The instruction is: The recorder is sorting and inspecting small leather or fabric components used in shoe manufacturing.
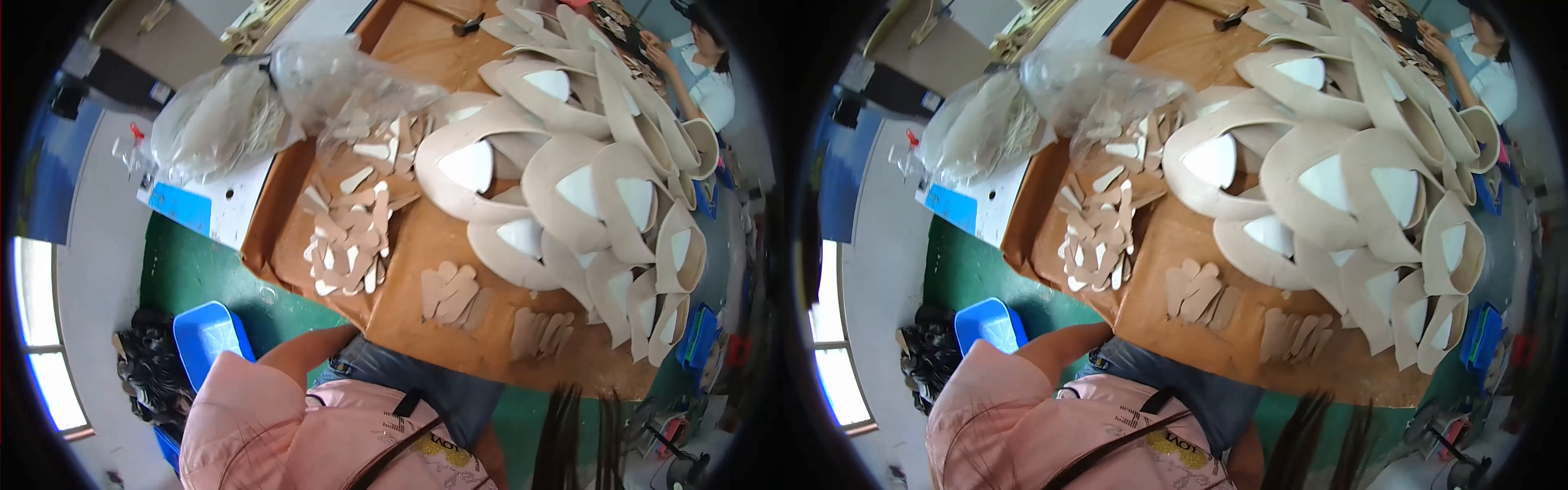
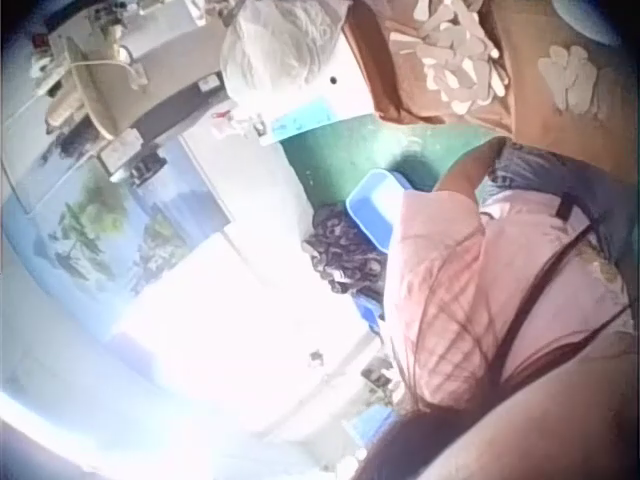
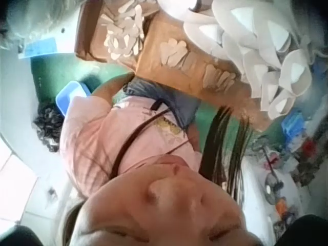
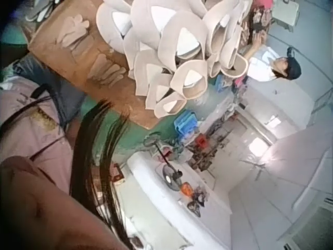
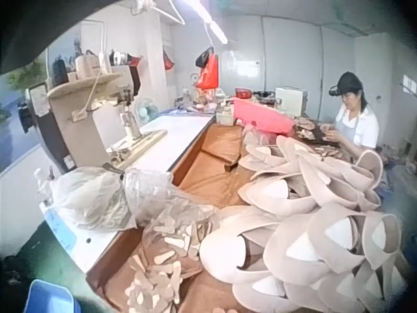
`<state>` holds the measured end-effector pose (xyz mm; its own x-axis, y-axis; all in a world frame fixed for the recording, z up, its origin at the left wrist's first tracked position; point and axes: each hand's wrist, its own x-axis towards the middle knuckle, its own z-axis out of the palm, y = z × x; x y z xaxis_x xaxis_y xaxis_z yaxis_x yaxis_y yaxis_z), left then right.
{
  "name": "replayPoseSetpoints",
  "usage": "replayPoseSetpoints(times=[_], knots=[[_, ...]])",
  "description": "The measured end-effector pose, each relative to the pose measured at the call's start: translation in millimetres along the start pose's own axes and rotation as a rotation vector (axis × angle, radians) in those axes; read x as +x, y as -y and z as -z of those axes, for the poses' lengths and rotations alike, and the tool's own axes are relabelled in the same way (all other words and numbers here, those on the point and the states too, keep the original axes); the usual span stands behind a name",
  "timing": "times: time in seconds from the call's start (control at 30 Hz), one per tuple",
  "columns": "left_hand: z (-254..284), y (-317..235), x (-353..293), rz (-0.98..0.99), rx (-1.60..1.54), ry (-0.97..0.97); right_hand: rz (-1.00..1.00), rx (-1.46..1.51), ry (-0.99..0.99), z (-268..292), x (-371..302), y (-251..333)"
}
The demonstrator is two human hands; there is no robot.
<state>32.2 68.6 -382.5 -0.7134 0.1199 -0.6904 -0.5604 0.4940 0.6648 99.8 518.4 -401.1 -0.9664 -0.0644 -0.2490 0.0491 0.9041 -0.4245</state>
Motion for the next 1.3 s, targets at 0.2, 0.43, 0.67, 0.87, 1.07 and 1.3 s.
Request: replayPoseSetpoints(times=[0.2,0.43,0.67,0.87,1.07,1.3], knots=[[62.4,45.3,-45.1,-0.198,0.3,-0.075,0.064,-0.22,0.117,9.8,-61.6,-37.6],[180.6,-157.0,-224.2,-0.434,0.167,0.436,0.11,0.473,0.375,263.0,10.6,340.1],[238.9,-221.2,-190.3,-0.997,0.514,-0.739,0.546,0.542,-0.069,195.6,113.7,514.2],[224.2,-201.1,-148.6,-0.872,0.482,-0.788,0.457,0.372,-0.206,168.4,135.6,522.3],[219.6,-207.2,-148.7,-0.781,0.398,-0.803,0.586,0.431,-0.315,158.4,136.0,520.5],[211.3,-211.8,-146.0,-0.808,0.375,-0.941,0.894,0.616,-0.404,223.7,59.7,519.0]])
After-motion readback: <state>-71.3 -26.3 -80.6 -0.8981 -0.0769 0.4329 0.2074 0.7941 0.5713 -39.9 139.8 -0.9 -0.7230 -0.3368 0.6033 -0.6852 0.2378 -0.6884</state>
